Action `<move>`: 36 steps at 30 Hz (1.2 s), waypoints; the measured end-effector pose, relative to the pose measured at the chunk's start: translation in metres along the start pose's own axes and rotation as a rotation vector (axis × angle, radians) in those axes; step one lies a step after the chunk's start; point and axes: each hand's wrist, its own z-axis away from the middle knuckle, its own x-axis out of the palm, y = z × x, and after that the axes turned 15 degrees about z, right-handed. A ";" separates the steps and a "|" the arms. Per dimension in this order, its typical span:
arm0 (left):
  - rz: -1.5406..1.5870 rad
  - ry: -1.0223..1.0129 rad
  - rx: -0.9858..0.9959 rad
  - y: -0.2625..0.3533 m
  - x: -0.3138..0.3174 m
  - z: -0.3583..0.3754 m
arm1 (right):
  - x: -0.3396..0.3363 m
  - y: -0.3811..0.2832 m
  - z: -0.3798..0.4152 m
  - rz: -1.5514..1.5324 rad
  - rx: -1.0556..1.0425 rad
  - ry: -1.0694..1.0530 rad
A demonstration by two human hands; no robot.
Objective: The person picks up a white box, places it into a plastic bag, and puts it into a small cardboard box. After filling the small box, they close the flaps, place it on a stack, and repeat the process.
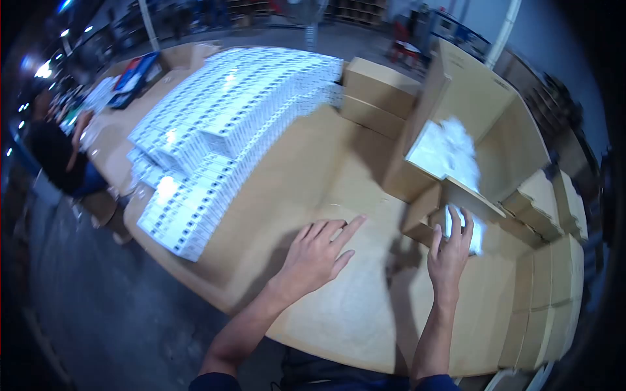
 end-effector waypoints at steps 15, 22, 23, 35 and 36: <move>-0.320 0.440 -0.137 -0.147 -0.163 0.010 | 0.107 -0.312 -0.086 -0.561 -0.956 -0.206; -0.387 0.387 -0.139 -0.166 -0.169 0.007 | 0.120 -0.340 -0.097 -0.430 -0.963 -0.144; -0.399 0.383 -0.131 -0.166 -0.170 0.008 | 0.123 -0.340 -0.096 -0.421 -0.969 -0.142; -0.484 0.440 -0.044 -0.147 -0.173 0.014 | 0.090 -0.311 -0.098 -0.593 -0.876 -0.093; -0.463 0.456 -0.024 -0.134 -0.171 0.015 | 0.075 -0.298 -0.097 -0.645 -0.812 -0.228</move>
